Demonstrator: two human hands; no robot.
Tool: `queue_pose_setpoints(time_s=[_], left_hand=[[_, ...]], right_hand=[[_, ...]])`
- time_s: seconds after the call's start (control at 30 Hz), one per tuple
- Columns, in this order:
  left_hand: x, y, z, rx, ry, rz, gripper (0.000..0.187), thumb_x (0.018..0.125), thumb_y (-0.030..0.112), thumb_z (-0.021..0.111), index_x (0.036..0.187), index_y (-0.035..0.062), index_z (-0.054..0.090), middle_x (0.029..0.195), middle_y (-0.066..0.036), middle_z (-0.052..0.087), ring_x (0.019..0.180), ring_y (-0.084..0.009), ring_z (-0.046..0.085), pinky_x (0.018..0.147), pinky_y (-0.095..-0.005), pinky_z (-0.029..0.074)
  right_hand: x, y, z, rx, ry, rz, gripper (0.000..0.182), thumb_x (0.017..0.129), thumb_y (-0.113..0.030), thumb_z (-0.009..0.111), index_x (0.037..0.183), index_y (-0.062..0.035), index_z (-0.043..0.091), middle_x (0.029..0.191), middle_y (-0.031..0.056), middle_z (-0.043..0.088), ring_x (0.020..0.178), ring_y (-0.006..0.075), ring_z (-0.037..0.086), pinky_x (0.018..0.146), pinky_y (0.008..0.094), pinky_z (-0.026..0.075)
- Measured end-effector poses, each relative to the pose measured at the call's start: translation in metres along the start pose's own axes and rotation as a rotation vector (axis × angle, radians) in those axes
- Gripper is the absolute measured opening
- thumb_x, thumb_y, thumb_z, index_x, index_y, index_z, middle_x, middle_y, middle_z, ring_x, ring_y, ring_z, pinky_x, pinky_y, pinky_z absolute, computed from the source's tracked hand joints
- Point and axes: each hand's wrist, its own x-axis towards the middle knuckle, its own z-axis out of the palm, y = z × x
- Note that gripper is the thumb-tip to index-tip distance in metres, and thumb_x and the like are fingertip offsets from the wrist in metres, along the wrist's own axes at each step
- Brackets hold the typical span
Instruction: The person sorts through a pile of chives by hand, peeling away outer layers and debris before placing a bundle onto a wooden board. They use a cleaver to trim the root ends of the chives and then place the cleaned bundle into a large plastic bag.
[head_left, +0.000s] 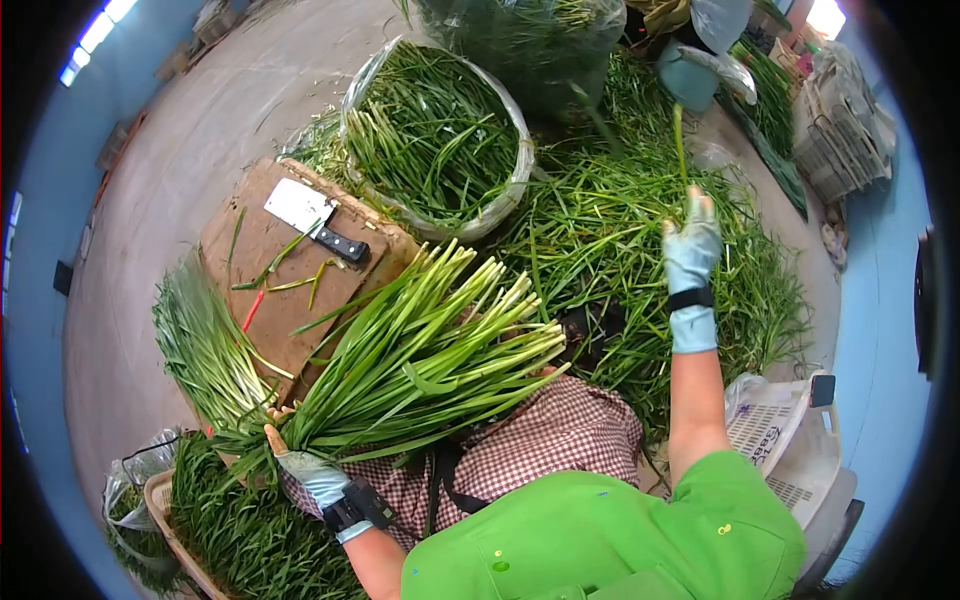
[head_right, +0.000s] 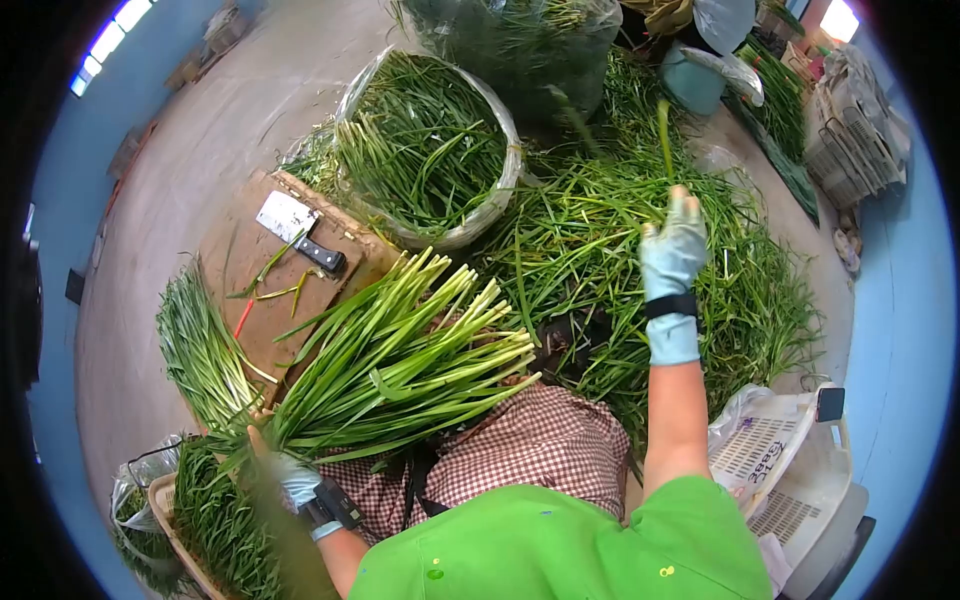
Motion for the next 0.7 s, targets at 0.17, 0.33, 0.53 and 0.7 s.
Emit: queue_pose_setpoints(time_s=[0.17, 0.33, 0.53, 0.7], left_hand=[[-0.014, 0.001, 0.029, 0.173, 0.04, 0.056, 0.032, 0.089, 0.026, 0.048, 0.111, 0.0032, 0.051, 0.098, -0.007, 0.058, 0.092, -0.0153, 0.055, 0.085, -0.031, 0.045], [-0.005, 0.005, 0.026, 0.168, -0.079, 0.141, 0.033, 0.088, 0.027, 0.05, 0.109, 0.0024, 0.052, 0.095, -0.007, 0.058, 0.088, -0.0148, 0.055, 0.081, -0.029, 0.045], [-0.01, 0.005, 0.028, 0.21, 0.023, 0.179, 0.029, 0.087, 0.026, 0.052, 0.104, 0.002, 0.055, 0.092, -0.006, 0.059, 0.083, -0.0145, 0.056, 0.077, -0.0286, 0.047], [-0.009, 0.002, 0.023, 0.168, 0.07, 0.107, 0.031, 0.087, 0.025, 0.052, 0.106, 0.0017, 0.055, 0.093, -0.006, 0.059, 0.08, -0.0153, 0.057, 0.074, -0.0284, 0.048]], right_hand=[[-0.028, -0.102, -0.022, 1.046, -0.824, -0.235, 0.016, 0.075, -0.015, 0.062, 0.066, -0.0018, 0.06, 0.061, 0.0134, 0.056, 0.057, 0.0276, 0.055, 0.053, 0.0344, 0.043], [-0.058, -0.188, -0.026, 0.767, -1.355, -0.715, 0.033, 0.077, -0.04, 0.057, 0.08, -0.0077, 0.065, 0.071, 0.0127, 0.062, 0.069, 0.031, 0.059, 0.064, 0.0397, 0.046], [-0.058, -0.188, -0.03, 1.312, -1.345, -0.11, 0.011, 0.079, -0.015, 0.061, 0.08, -0.0039, 0.064, 0.062, 0.007, 0.061, 0.056, 0.015, 0.059, 0.053, 0.0282, 0.046], [-0.016, -0.139, -0.025, 1.602, -1.202, 0.27, 0.014, 0.084, -0.011, 0.054, 0.086, -0.0002, 0.062, 0.071, 0.0058, 0.063, 0.058, 0.0109, 0.058, 0.053, 0.0238, 0.047]])
